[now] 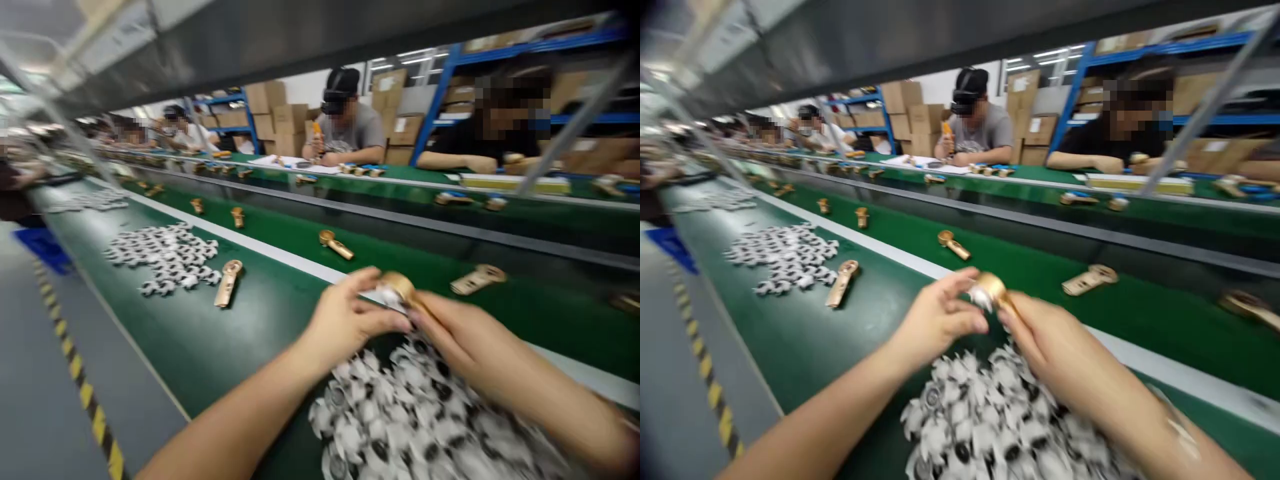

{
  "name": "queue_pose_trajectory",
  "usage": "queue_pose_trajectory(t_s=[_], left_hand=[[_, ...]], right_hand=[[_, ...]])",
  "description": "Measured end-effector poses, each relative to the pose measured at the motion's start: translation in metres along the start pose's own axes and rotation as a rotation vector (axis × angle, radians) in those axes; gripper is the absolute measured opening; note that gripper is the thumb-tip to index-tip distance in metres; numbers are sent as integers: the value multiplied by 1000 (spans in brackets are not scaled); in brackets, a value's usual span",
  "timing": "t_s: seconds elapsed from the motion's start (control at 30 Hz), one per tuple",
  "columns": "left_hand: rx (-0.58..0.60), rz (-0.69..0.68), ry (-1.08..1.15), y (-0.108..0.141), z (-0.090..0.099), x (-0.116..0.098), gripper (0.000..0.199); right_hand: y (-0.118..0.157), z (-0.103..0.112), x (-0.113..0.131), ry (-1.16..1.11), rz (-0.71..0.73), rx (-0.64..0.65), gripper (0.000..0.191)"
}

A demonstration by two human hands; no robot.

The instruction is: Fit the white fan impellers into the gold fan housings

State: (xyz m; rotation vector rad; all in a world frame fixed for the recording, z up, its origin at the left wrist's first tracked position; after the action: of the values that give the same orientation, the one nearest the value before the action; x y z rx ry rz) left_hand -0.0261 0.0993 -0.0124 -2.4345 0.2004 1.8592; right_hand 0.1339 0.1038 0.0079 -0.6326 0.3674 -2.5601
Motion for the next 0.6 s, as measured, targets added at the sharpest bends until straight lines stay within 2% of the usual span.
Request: queue_pose_trajectory(t_s=[0.03,0.07,0.1,0.13,0.2,0.3,0.37,0.43,0.53,0.6], left_hand=[[-53,-25,-149,-5,7,-1,81],[-89,-84,-322,-9,12,-5,75],[-75,-145,-500,-12,12,-7,58],[-6,-195,-644,-13,8,-8,43],[177,-271,-833,-11,-5,-6,29],[408,-333,-963,0,-24,2,34],[488,-336,-1013,3,-32,8,40],[535,-314,-1044,-2,-36,16,47],[617,-261,-1053,-17,-39,31,57],[664,-227,-1044,-27,-41,39,55]], right_hand=[[-9,1,-18,128,-70,83,33],[-20,1,-37,280,-167,132,33],[-33,1,-52,344,-229,128,34],[-45,-2,-65,390,-265,140,35],[-62,-11,-81,421,-271,191,35],[-60,-5,-88,412,-216,230,38],[-37,17,-91,395,-198,214,38],[3,47,-97,380,-211,203,33],[85,80,-108,323,-284,212,25],[141,87,-111,224,-357,203,22]])
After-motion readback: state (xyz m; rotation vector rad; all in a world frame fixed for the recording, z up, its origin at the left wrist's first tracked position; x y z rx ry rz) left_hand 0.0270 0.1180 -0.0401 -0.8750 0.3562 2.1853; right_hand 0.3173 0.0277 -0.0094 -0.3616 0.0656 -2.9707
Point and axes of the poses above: each hand's wrist, its own y-axis away from the middle knuckle, its own z-axis out of the back of the hand, x = y × z, the point moved 6 cm from there along -y, towards the middle knuckle, and after that the axes turned 3 degrees about -x, right-handed, at the moved point
